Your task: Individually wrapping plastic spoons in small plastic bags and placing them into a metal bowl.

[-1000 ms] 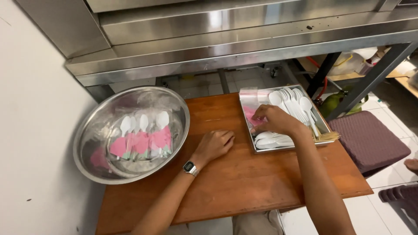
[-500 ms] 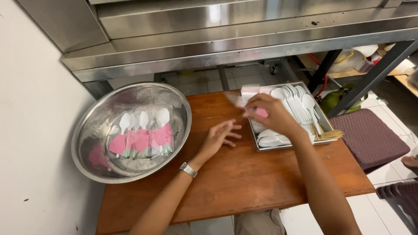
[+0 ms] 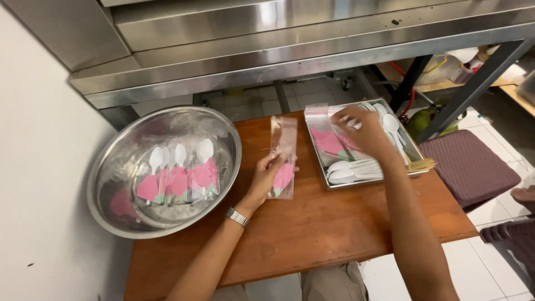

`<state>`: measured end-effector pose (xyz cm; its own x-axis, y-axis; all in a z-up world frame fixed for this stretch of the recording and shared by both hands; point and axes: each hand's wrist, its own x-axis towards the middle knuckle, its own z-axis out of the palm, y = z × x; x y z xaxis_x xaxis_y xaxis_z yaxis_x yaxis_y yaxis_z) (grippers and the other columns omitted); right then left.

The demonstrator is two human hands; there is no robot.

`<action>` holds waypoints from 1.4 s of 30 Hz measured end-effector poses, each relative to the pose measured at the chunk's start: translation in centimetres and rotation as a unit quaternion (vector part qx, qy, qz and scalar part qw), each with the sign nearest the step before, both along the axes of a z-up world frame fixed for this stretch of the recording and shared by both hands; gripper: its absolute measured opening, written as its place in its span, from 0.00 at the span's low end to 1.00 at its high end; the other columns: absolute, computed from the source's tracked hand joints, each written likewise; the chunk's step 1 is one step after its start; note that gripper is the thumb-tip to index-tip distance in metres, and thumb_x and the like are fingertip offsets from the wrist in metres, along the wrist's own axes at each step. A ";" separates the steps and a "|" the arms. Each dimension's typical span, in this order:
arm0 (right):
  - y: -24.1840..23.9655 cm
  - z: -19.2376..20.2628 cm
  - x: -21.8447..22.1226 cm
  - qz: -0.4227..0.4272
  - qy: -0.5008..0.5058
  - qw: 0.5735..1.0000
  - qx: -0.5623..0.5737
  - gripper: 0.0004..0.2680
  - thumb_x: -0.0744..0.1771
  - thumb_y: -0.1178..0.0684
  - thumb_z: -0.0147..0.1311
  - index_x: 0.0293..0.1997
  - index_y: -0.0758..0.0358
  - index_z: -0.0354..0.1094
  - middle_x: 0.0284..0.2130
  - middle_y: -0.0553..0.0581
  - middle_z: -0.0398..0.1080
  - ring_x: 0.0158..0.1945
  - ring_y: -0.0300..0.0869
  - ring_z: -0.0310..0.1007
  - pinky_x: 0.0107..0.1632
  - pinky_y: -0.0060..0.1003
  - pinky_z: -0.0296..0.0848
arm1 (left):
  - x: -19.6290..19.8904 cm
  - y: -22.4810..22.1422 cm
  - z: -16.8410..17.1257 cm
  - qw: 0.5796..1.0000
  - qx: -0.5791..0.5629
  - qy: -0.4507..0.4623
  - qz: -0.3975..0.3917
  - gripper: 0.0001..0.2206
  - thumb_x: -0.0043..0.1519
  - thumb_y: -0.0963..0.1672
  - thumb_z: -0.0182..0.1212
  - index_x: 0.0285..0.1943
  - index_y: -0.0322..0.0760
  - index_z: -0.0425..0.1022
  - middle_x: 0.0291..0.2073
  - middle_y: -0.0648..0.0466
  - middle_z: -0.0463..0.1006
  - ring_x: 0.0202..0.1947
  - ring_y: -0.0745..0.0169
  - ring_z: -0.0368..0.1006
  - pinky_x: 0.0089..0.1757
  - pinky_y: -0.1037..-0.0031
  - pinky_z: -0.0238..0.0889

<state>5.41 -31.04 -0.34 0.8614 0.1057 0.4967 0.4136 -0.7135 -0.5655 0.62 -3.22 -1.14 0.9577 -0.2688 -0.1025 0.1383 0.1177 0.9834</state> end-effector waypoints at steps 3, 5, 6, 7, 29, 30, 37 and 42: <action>-12.3 -7.5 4.7 -0.226 -0.037 0.968 -0.105 0.05 0.68 0.43 0.66 0.47 0.41 0.79 0.36 0.43 0.76 0.35 0.42 0.78 0.39 0.38 0.75 | 1.2 0.3 -2.4 0.999 -0.032 -0.006 -0.014 0.25 0.64 0.44 0.64 0.71 0.37 0.69 0.51 0.47 0.80 0.48 0.65 0.75 0.51 0.72 0.70; -14.2 -7.2 2.8 -0.271 0.010 0.956 -0.112 0.06 0.67 0.47 0.66 0.47 0.49 0.80 0.36 0.52 0.76 0.38 0.52 0.78 0.39 0.47 0.76 | 0.8 0.3 -1.3 0.999 -0.034 0.002 -0.005 0.23 0.62 0.46 0.66 0.66 0.36 0.72 0.47 0.51 0.80 0.46 0.67 0.74 0.50 0.73 0.70; -15.2 -7.0 1.9 -0.312 0.056 0.941 -0.118 0.07 0.66 0.52 0.65 0.47 0.56 0.80 0.35 0.60 0.77 0.41 0.62 0.79 0.40 0.56 0.78 | 0.5 0.3 -0.8 0.999 -0.035 0.010 0.005 0.22 0.60 0.49 0.68 0.62 0.35 0.76 0.43 0.54 0.80 0.45 0.69 0.74 0.48 0.74 0.70; -16.1 -7.3 2.3 -0.312 0.055 0.941 -0.120 0.07 0.66 0.52 0.65 0.47 0.56 0.80 0.35 0.60 0.77 0.41 0.62 0.79 0.40 0.56 0.78 | 0.6 0.2 -0.9 0.999 -0.037 0.010 0.005 0.22 0.60 0.49 0.68 0.62 0.35 0.76 0.43 0.54 0.80 0.45 0.69 0.74 0.48 0.74 0.70; -15.2 -8.6 3.3 -0.446 0.101 0.889 -0.015 0.04 0.66 0.53 0.63 0.43 0.57 0.80 0.33 0.66 0.78 0.35 0.64 0.80 0.37 0.60 0.79 | 1.5 0.4 -3.1 0.999 -0.022 0.011 0.025 0.19 0.62 0.49 0.69 0.57 0.32 0.80 0.38 0.55 0.81 0.41 0.70 0.75 0.47 0.74 0.71; -15.4 -8.7 3.6 -0.463 0.091 0.882 0.001 0.05 0.66 0.50 0.62 0.42 0.53 0.80 0.31 0.63 0.78 0.34 0.64 0.79 0.36 0.59 0.79 | 1.7 0.4 -3.1 0.999 -0.025 0.012 0.023 0.19 0.61 0.49 0.70 0.55 0.33 0.81 0.38 0.55 0.81 0.41 0.70 0.75 0.46 0.74 0.71; -13.0 -4.7 2.0 -0.360 -0.096 0.924 0.087 0.07 0.67 0.55 0.64 0.48 0.64 0.80 0.35 0.65 0.79 0.36 0.59 0.79 0.37 0.50 0.74 | 2.6 0.3 -3.6 0.998 -0.051 0.023 0.017 0.17 0.56 0.49 0.74 0.50 0.36 0.84 0.35 0.55 0.83 0.37 0.73 0.76 0.43 0.77 0.72; -4.1 2.1 -1.3 -0.073 -0.049 0.801 0.593 0.05 0.70 0.60 0.56 0.41 0.55 0.63 0.28 0.48 0.65 0.26 0.35 0.63 0.35 0.30 0.67 | 2.8 1.3 -3.7 0.996 -0.075 -0.030 -0.038 0.14 0.55 0.46 0.70 0.45 0.31 0.83 0.41 0.48 0.86 0.39 0.64 0.81 0.42 0.81 0.74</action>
<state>4.16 -35.18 1.74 0.7716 -0.5892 0.2396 0.4589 0.2548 -0.8512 3.37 -1.93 -4.81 0.9375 -0.3479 0.0013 0.0936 0.2560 0.9621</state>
